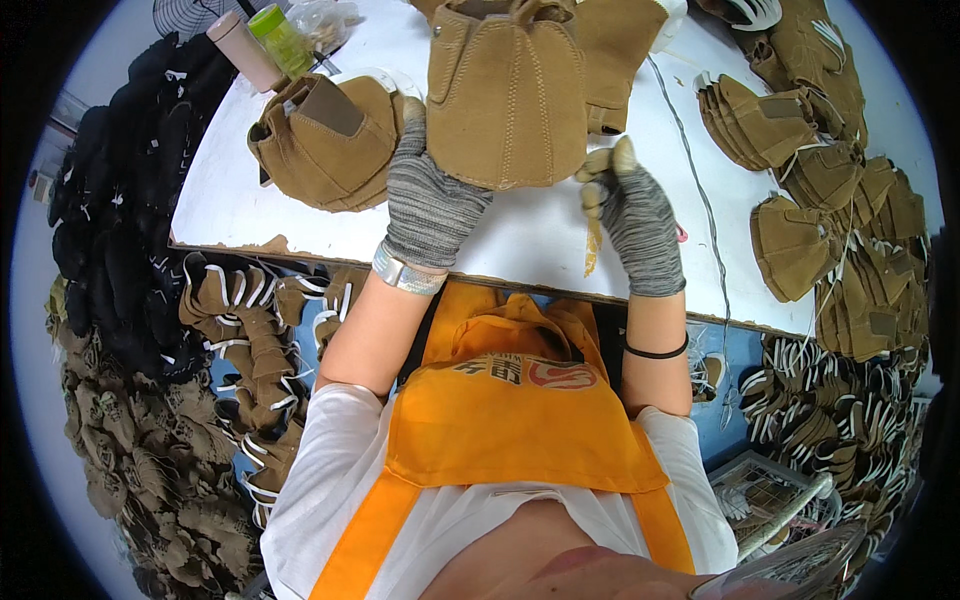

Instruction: The person trims excess white material from the seams of brown shoe uppers using a pair of snips, picking up and setting down the pieces on a white worktable.

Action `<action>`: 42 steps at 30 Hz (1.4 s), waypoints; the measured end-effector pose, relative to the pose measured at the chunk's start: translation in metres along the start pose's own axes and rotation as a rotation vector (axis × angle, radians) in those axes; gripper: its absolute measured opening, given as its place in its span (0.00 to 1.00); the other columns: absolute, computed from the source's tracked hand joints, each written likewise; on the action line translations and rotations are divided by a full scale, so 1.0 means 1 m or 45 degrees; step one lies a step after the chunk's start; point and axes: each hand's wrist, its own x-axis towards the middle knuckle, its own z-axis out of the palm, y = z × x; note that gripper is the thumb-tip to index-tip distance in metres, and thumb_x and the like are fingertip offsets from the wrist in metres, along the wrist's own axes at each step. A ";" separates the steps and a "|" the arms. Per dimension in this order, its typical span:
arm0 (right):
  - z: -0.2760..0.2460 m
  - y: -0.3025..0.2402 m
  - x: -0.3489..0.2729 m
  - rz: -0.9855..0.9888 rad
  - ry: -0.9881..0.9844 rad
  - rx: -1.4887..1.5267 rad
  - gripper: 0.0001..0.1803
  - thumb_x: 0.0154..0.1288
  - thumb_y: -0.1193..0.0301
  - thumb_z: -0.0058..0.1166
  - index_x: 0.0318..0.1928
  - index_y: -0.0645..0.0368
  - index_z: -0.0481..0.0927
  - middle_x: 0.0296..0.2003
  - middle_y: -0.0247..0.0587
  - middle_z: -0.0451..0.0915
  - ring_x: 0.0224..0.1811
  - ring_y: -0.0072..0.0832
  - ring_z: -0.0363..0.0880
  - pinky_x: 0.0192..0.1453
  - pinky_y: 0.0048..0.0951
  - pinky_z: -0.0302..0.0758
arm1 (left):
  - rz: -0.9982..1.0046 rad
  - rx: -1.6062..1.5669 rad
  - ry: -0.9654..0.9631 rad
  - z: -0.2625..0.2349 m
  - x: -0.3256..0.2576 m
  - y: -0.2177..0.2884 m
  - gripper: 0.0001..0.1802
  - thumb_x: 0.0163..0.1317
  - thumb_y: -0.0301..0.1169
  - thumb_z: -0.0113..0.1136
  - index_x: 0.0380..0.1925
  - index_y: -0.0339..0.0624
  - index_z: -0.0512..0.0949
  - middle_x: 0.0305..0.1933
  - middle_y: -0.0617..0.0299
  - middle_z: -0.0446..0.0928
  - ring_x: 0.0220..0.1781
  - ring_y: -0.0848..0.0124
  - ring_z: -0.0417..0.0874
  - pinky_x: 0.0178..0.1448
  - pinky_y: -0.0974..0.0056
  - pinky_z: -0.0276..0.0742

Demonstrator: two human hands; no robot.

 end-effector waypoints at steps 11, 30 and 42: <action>0.035 0.011 -0.014 0.163 -0.442 0.209 0.35 0.64 0.42 0.51 0.52 0.64 0.74 0.39 0.44 0.83 0.38 0.30 0.83 0.42 0.31 0.82 | 0.003 0.003 -0.058 -0.005 0.002 0.001 0.27 0.75 0.48 0.38 0.66 0.44 0.63 0.68 0.55 0.66 0.70 0.60 0.66 0.74 0.50 0.61; 0.080 -0.008 0.071 -1.381 -0.373 -1.336 0.20 0.58 0.72 0.61 0.52 0.54 0.79 0.43 0.43 0.82 0.42 0.41 0.81 0.49 0.35 0.80 | 0.572 0.588 0.112 0.078 -0.047 0.048 0.28 0.70 0.41 0.53 0.64 0.37 0.65 0.64 0.53 0.70 0.64 0.59 0.73 0.69 0.53 0.70; 0.206 0.023 0.128 0.521 -0.453 0.102 0.18 0.62 0.57 0.63 0.38 0.60 0.78 0.29 0.38 0.78 0.29 0.31 0.82 0.35 0.31 0.86 | 0.578 1.734 0.788 0.045 -0.068 0.237 0.26 0.62 0.22 0.58 0.62 0.40 0.69 0.57 0.58 0.77 0.53 0.69 0.79 0.58 0.66 0.77</action>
